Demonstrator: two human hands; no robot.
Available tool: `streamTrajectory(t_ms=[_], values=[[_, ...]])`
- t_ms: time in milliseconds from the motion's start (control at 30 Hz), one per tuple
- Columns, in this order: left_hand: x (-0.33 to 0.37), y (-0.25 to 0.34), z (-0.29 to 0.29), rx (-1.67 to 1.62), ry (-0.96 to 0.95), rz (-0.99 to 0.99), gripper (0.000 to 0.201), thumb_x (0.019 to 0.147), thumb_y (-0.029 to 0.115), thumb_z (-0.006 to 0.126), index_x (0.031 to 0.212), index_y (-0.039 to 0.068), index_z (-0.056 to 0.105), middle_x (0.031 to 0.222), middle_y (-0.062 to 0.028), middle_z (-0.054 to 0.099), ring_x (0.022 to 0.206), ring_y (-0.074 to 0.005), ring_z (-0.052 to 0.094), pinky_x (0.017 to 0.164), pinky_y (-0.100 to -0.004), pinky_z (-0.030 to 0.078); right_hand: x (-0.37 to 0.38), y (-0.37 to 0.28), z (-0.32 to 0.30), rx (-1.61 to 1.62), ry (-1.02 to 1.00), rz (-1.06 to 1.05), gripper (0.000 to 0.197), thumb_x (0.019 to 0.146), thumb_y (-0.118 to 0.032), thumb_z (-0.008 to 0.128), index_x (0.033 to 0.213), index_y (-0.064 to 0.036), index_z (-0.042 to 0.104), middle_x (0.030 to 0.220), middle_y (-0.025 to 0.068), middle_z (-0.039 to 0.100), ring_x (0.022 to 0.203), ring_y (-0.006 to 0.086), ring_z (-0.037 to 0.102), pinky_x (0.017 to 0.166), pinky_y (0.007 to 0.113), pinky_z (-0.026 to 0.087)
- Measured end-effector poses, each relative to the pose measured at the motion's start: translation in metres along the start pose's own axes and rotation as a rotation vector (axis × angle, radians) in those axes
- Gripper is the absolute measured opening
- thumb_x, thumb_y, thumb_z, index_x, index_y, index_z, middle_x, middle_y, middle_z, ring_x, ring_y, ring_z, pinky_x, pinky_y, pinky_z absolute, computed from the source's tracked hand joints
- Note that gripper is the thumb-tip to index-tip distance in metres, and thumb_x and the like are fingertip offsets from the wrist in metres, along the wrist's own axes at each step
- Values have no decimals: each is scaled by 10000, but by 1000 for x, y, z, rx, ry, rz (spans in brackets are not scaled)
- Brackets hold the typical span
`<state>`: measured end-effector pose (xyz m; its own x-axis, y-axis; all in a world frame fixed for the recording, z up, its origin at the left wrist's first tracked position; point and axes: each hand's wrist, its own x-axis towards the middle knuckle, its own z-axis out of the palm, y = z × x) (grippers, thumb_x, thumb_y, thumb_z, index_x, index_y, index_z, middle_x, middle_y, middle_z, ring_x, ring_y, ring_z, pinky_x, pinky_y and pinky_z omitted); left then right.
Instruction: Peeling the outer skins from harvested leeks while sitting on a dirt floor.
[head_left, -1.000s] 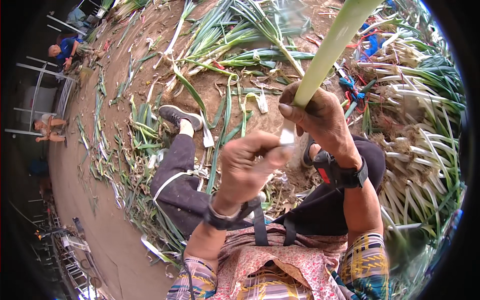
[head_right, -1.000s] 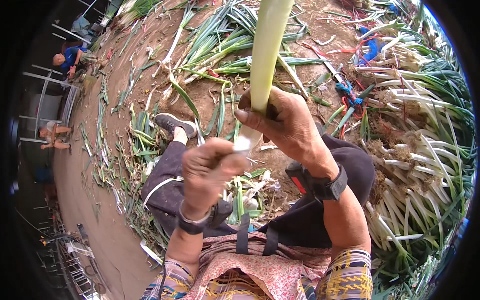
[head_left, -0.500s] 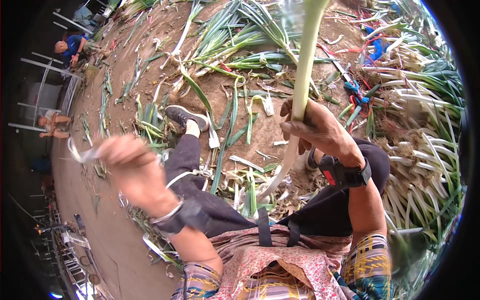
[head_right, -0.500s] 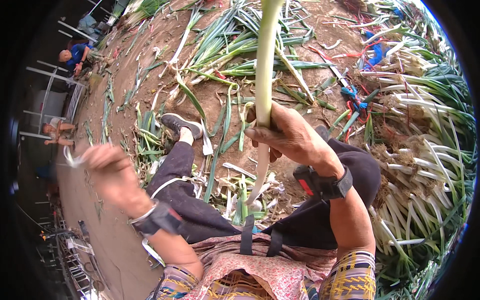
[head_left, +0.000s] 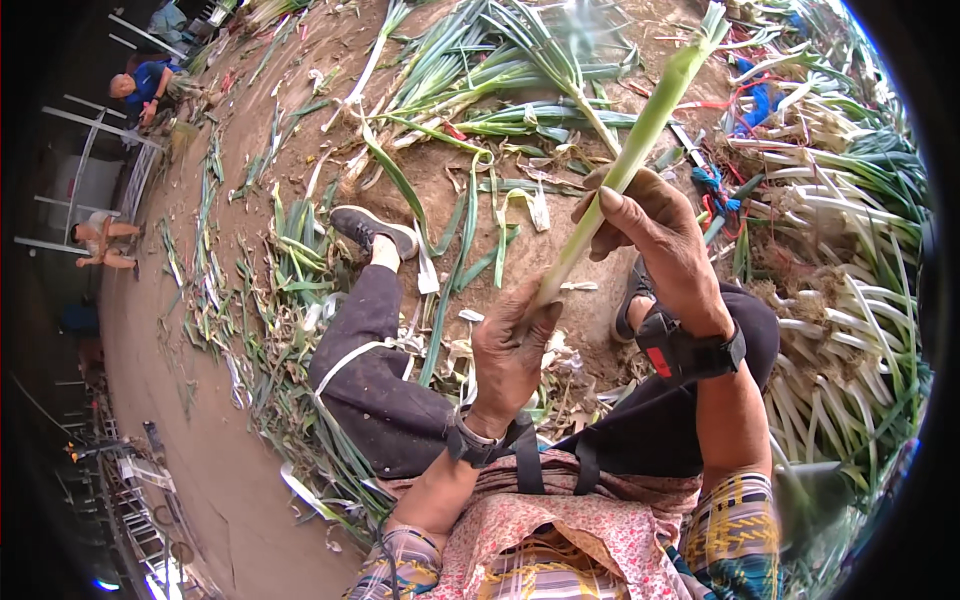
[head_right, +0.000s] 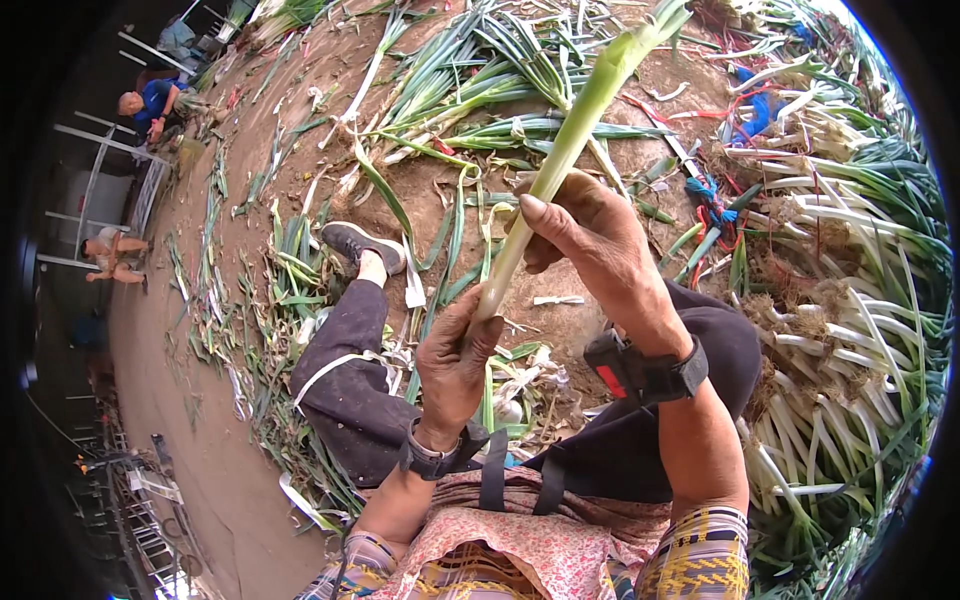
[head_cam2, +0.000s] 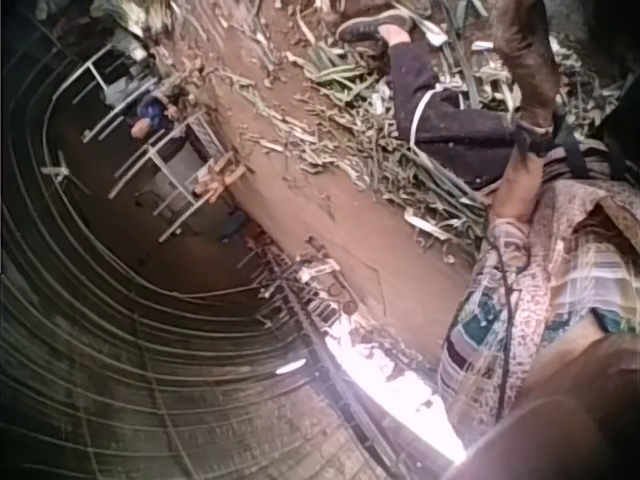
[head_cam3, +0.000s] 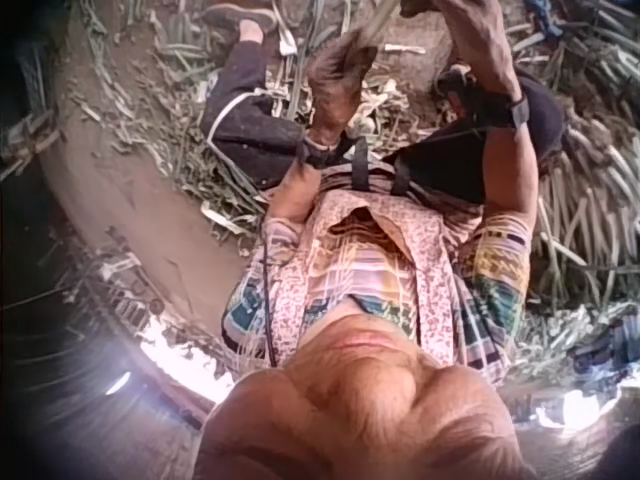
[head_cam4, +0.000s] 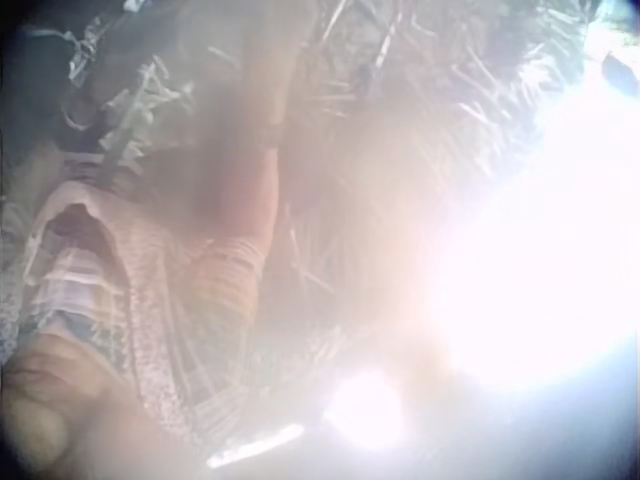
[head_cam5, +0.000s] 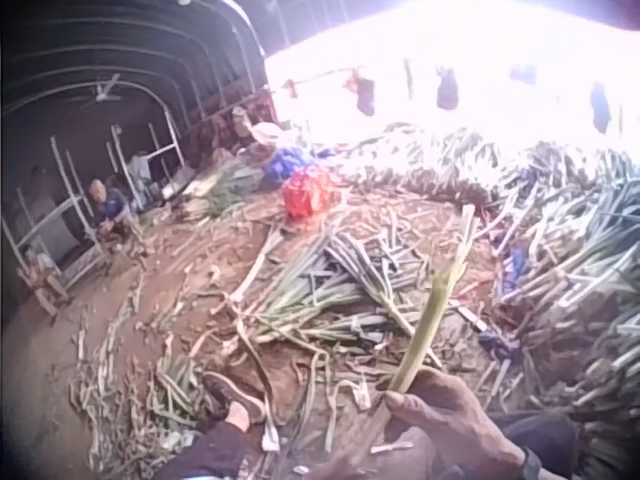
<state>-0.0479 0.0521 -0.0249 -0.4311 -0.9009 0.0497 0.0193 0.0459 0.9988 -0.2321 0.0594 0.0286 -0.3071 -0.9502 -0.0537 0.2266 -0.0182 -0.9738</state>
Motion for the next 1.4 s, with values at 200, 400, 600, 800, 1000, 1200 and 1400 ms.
streamTrajectory(t_ms=[200,400,600,800,1000,1200,1400], values=[[1,-10,-5,142,51,131,346,806,58,664,1131,-19,572,964,-31,578,836,-66,522,719,-189,439,3,-4,-9,167,193,-83,269,913,-234,533,1066,-12,537,860,92,633,635,95,577,576,228,491],[13,13,3,172,-7,-3,336,812,102,672,1117,-7,582,870,-16,613,758,-74,547,678,-201,450,-2,-6,-5,90,179,-69,226,901,-217,552,993,-11,560,837,82,626,618,91,566,553,222,479],[33,31,17,301,-106,235,255,824,138,650,1035,1,615,860,-130,644,727,-179,630,631,-288,497,-6,-6,0,44,144,-80,228,883,-190,580,997,5,551,775,34,594,602,70,543,536,199,446],[31,25,26,478,-70,349,161,823,74,612,970,10,624,783,-143,641,660,-262,638,578,-322,501,-7,-11,-4,-9,147,-63,279,868,-207,608,1024,13,537,755,18,584,603,51,535,534,193,446],[33,18,13,516,-52,514,229,753,3,602,981,21,593,744,-134,613,627,-267,617,552,-344,486,-9,-19,11,-187,142,-92,243,850,-161,592,986,37,560,793,42,578,649,96,529,573,232,437],[25,15,3,369,-54,256,233,819,83,552,1044,31,523,720,-130,499,647,-260,534,603,-345,434,-13,5,4,-216,142,-118,247,884,-221,506,998,-6,550,816,33,567,696,101,514,579,222,403],[16,-25,-10,-59,-106,84,248,931,229,469,1017,1,518,791,-54,525,738,-90,443,677,-273,405,-25,-8,23,3,-165,-87,398,862,-324,562,1068,16,530,791,101,603,597,122,536,483,211,401]])
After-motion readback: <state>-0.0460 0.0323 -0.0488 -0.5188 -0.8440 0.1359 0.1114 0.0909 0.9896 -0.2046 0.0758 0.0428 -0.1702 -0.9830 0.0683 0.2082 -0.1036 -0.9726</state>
